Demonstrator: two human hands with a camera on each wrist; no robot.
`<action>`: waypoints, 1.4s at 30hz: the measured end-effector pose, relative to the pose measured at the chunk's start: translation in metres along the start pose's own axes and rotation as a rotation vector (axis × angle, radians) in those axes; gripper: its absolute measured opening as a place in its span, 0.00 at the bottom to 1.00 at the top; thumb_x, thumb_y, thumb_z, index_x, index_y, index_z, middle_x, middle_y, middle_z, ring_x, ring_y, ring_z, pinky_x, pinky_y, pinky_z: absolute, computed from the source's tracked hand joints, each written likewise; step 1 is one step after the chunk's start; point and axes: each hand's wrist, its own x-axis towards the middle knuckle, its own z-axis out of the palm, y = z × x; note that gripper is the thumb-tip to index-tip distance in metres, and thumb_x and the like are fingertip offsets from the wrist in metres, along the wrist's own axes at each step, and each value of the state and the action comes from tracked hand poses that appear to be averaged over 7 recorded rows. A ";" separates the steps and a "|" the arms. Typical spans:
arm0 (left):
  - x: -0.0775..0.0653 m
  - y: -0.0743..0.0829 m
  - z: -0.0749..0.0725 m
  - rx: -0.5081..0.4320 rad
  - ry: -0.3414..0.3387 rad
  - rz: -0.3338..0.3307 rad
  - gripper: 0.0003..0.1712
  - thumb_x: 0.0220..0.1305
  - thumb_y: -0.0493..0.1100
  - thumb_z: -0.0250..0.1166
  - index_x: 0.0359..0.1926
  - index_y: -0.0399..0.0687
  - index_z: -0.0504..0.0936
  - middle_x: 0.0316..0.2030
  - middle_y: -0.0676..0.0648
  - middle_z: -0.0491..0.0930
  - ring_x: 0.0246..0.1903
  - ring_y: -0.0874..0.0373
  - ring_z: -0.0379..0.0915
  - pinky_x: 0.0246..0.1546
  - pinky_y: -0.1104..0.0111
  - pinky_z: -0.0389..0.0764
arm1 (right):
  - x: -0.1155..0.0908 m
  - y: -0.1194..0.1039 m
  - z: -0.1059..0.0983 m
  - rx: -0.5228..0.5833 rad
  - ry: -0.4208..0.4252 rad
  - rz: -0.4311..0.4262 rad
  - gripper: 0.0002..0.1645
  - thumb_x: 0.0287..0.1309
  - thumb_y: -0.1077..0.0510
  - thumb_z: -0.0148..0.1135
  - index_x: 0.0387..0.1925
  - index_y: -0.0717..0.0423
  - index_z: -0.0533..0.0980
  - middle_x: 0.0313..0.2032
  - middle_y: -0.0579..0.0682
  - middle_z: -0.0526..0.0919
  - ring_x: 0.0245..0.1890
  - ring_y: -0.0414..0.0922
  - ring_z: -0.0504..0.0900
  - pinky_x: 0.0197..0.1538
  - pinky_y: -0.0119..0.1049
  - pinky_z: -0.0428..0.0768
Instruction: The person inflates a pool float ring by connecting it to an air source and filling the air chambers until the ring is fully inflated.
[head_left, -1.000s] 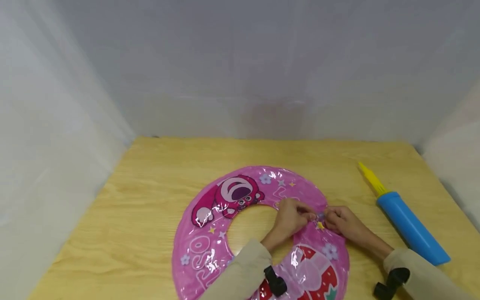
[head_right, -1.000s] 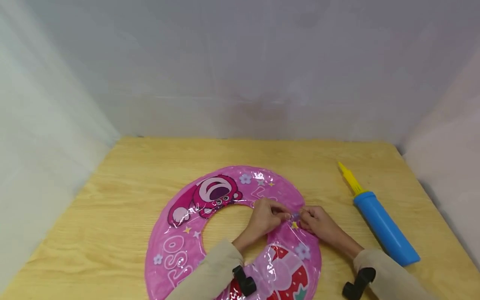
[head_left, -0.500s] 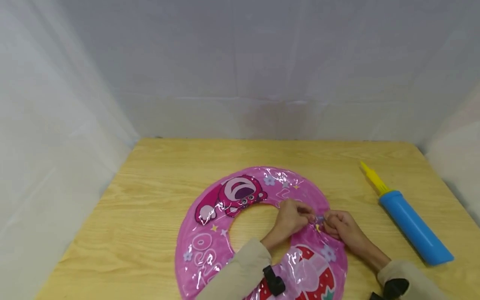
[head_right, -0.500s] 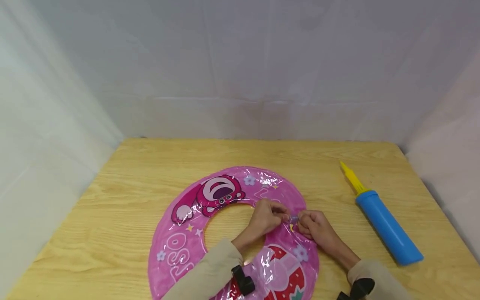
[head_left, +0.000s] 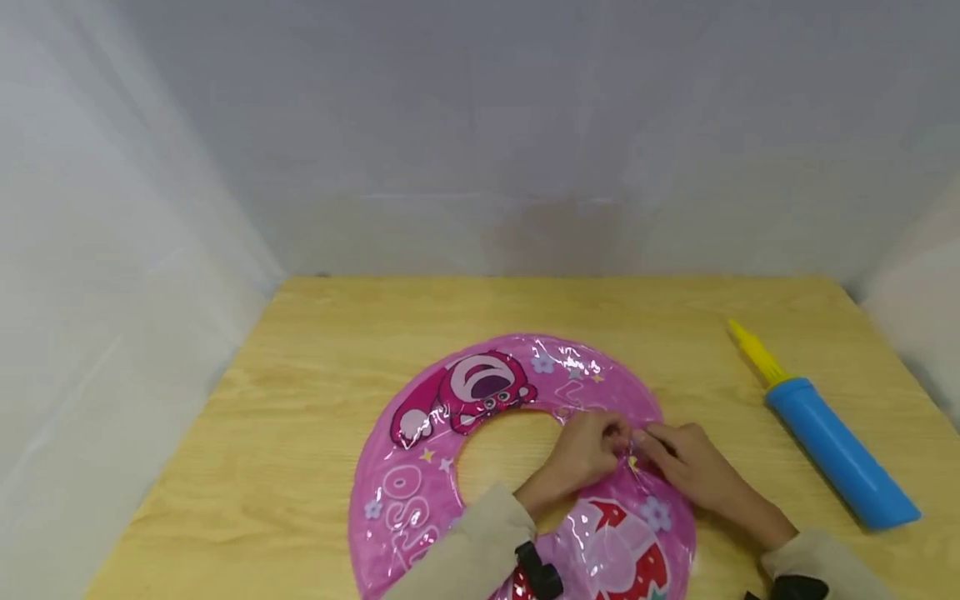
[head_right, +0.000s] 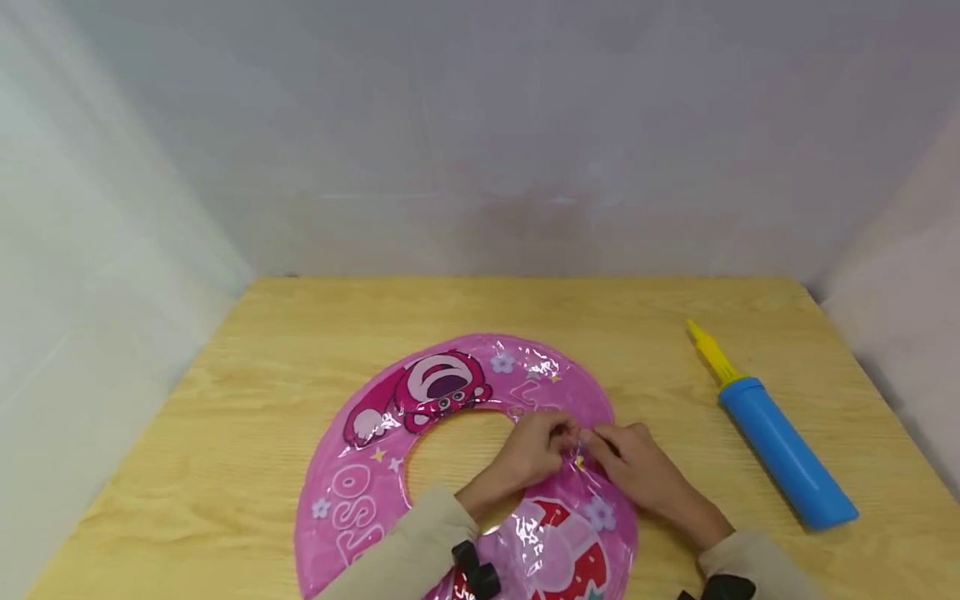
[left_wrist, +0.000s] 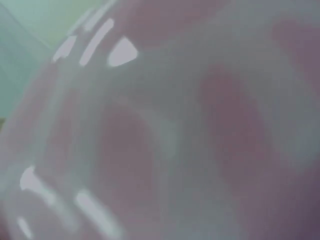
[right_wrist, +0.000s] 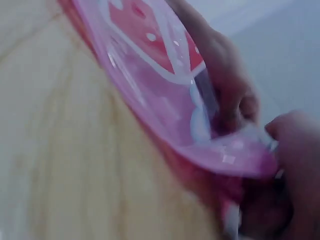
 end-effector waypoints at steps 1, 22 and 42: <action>-0.001 0.001 0.001 0.038 0.000 -0.001 0.14 0.41 0.25 0.63 0.28 0.47 0.81 0.21 0.57 0.74 0.22 0.69 0.65 0.26 0.80 0.69 | 0.000 -0.003 0.001 -0.147 0.015 -0.009 0.17 0.70 0.59 0.51 0.22 0.50 0.74 0.13 0.36 0.65 0.16 0.32 0.66 0.21 0.32 0.71; -0.008 0.009 0.019 -0.054 0.114 -0.022 0.15 0.36 0.23 0.60 0.23 0.46 0.78 0.19 0.56 0.74 0.21 0.68 0.67 0.24 0.82 0.69 | -0.009 -0.010 0.002 -0.184 0.060 0.082 0.24 0.65 0.67 0.52 0.13 0.50 0.65 0.13 0.36 0.65 0.14 0.31 0.62 0.17 0.29 0.66; -0.001 0.001 0.000 -0.223 0.042 -0.064 0.14 0.42 0.21 0.61 0.28 0.40 0.82 0.23 0.50 0.79 0.23 0.69 0.68 0.26 0.79 0.73 | -0.001 -0.001 -0.012 0.025 0.095 -0.036 0.08 0.62 0.67 0.60 0.37 0.51 0.75 0.28 0.40 0.77 0.25 0.35 0.75 0.25 0.31 0.76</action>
